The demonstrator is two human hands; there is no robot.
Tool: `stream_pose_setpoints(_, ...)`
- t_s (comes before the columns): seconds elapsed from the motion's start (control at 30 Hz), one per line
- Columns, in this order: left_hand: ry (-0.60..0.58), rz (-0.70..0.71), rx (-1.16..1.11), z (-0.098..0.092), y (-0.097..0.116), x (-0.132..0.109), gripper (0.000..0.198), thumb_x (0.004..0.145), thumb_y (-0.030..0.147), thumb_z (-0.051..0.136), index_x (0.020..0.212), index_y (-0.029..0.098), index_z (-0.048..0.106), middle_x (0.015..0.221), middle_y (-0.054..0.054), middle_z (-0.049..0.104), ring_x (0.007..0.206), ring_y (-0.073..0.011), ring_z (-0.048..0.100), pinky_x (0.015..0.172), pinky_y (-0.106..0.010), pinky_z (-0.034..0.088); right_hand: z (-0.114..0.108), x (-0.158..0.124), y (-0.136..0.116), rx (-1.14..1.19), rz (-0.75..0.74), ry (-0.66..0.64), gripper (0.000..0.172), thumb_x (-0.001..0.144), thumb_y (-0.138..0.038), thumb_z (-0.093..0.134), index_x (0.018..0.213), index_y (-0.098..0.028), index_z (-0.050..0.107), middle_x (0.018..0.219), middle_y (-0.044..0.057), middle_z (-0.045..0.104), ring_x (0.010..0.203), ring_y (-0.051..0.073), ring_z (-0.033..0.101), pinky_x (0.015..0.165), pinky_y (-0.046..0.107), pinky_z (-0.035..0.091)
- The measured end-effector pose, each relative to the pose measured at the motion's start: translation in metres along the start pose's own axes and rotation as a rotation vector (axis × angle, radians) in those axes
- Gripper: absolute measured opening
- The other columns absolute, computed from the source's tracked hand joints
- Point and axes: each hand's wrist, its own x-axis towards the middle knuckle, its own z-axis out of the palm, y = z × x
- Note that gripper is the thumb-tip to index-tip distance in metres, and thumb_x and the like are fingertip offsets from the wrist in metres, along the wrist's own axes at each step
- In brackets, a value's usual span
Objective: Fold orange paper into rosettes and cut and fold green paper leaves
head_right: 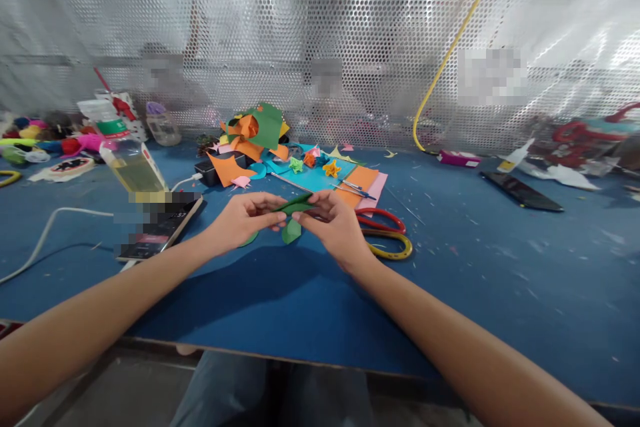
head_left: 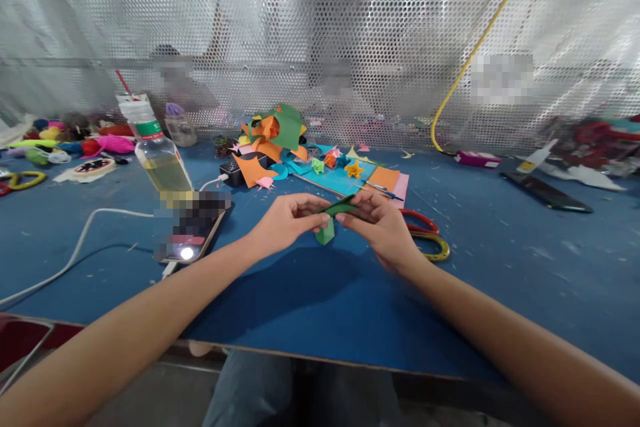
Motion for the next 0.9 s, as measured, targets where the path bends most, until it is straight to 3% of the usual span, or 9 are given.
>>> stream_pose_setpoints(0.2, -0.014, -0.017, 0.015, -0.002, -0.002, 0.0, 0.028, 0.071, 0.021, 0.067, 0.097, 0.012, 0.064, 0.079, -0.004, 0.068, 0.065, -0.0103, 0.06, 0.065, -0.025, 0.049, 0.001, 0.0, -0.005, 0.027, 0.076, -0.015, 0.048, 0.06, -0.026, 0.077, 0.098, -0.021, 0.048, 0.076, -0.002, 0.068, 0.066, 0.013, 0.063, 0.067, 0.03, 0.051)
stream_pose_setpoints(0.43, -0.007, -0.065, 0.004, 0.001, 0.005, -0.001, 0.023, 0.074, 0.025, 0.065, 0.093, 0.012, 0.066, 0.079, -0.004, 0.068, 0.064, -0.0094, 0.06, 0.064, -0.024, 0.049, 0.001, 0.001, -0.003, 0.037, 0.134, -0.032, 0.043, 0.059, -0.025, 0.078, 0.094, -0.019, 0.054, 0.071, -0.003, 0.066, 0.062, 0.011, 0.061, 0.065, 0.028, 0.052)
stream_pose_setpoints(0.9, -0.039, -0.084, -0.049, -0.002, -0.004, 0.001, 0.016, 0.078, 0.028, 0.062, 0.085, 0.015, 0.067, 0.075, -0.004, 0.071, 0.066, -0.0109, 0.065, 0.067, -0.025, 0.051, -0.001, 0.002, 0.002, 0.004, 0.173, -0.049, 0.039, 0.06, -0.025, 0.076, 0.093, -0.019, 0.057, 0.071, -0.003, 0.066, 0.061, 0.011, 0.06, 0.067, 0.03, 0.05)
